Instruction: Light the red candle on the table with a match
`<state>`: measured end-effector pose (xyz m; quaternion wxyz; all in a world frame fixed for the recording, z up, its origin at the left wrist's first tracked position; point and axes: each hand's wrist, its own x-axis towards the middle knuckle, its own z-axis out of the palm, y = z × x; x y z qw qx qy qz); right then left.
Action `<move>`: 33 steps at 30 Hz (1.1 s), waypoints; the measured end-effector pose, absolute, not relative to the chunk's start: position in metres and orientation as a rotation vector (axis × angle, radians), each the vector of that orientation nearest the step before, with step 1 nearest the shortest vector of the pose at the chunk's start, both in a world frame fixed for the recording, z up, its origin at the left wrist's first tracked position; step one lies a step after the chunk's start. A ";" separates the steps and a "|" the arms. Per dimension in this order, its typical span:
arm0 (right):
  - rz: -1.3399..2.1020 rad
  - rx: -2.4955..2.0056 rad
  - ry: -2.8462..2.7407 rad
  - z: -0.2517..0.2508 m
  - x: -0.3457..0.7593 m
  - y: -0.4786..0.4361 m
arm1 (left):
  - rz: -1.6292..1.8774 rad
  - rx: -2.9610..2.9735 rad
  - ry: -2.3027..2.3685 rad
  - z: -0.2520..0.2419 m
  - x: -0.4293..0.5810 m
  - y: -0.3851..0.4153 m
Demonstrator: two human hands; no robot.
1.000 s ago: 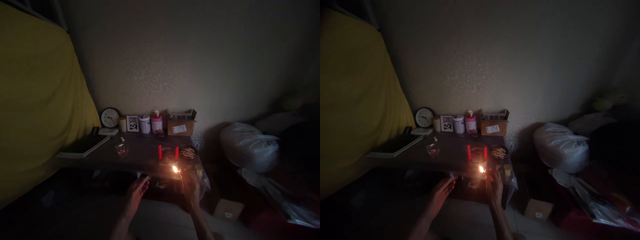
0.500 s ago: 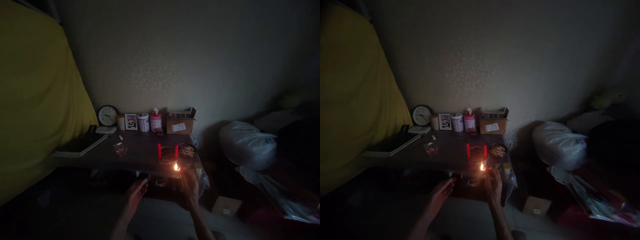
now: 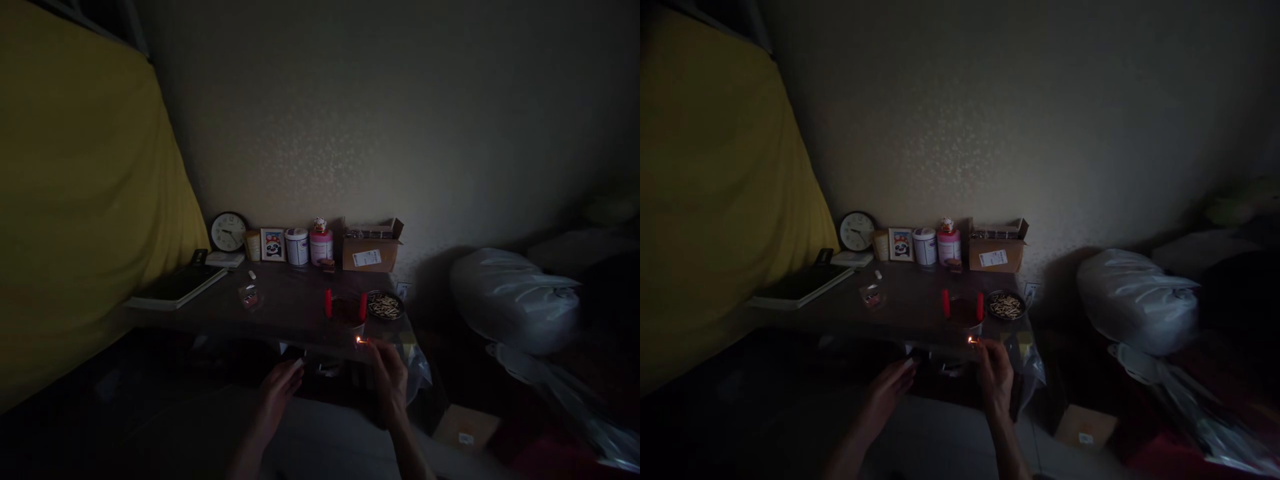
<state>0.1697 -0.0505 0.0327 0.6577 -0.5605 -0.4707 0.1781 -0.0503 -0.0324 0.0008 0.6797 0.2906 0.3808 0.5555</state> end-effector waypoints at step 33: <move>0.776 -0.932 -0.963 0.059 0.150 -0.020 | 1.245 0.581 0.800 -0.010 -0.053 -0.028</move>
